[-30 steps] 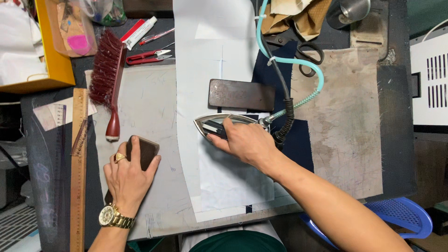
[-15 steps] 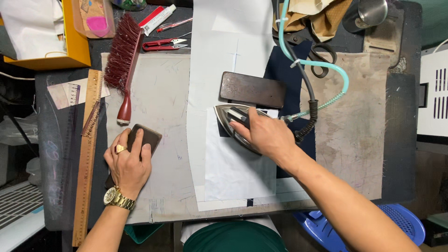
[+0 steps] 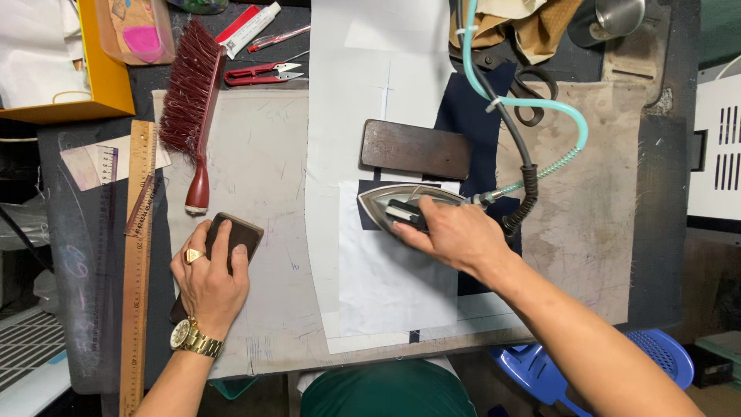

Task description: The person irons pieces of dark and light fabric on a workbench using a steam iron and weighted blocks.

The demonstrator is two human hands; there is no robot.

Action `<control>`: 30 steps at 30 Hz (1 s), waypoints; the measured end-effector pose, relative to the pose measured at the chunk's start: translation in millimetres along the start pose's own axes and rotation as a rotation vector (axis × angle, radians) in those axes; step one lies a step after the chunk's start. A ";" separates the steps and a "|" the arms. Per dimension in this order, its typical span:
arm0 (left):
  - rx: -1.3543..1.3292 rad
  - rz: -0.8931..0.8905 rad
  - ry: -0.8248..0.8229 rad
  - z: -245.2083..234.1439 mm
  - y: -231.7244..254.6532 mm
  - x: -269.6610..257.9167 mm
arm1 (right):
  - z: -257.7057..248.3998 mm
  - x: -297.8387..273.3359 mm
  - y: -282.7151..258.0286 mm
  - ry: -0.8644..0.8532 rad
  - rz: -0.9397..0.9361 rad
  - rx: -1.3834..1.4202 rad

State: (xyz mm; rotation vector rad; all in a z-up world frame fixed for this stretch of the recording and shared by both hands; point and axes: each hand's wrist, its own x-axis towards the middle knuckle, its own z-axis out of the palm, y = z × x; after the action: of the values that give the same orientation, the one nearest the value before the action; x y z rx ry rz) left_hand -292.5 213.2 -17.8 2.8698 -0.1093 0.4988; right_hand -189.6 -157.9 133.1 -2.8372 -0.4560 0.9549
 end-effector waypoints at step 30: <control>0.003 -0.009 0.008 2.3 -0.9 -0.8 | 4.1 4.9 15.0 0.050 0.076 0.011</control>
State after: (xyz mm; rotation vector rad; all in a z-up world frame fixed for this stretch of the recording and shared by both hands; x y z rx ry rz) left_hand -292.4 213.6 -20.4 2.8700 -0.0943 0.5090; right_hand -184.6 -170.5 124.0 -2.8797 -0.3382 0.8944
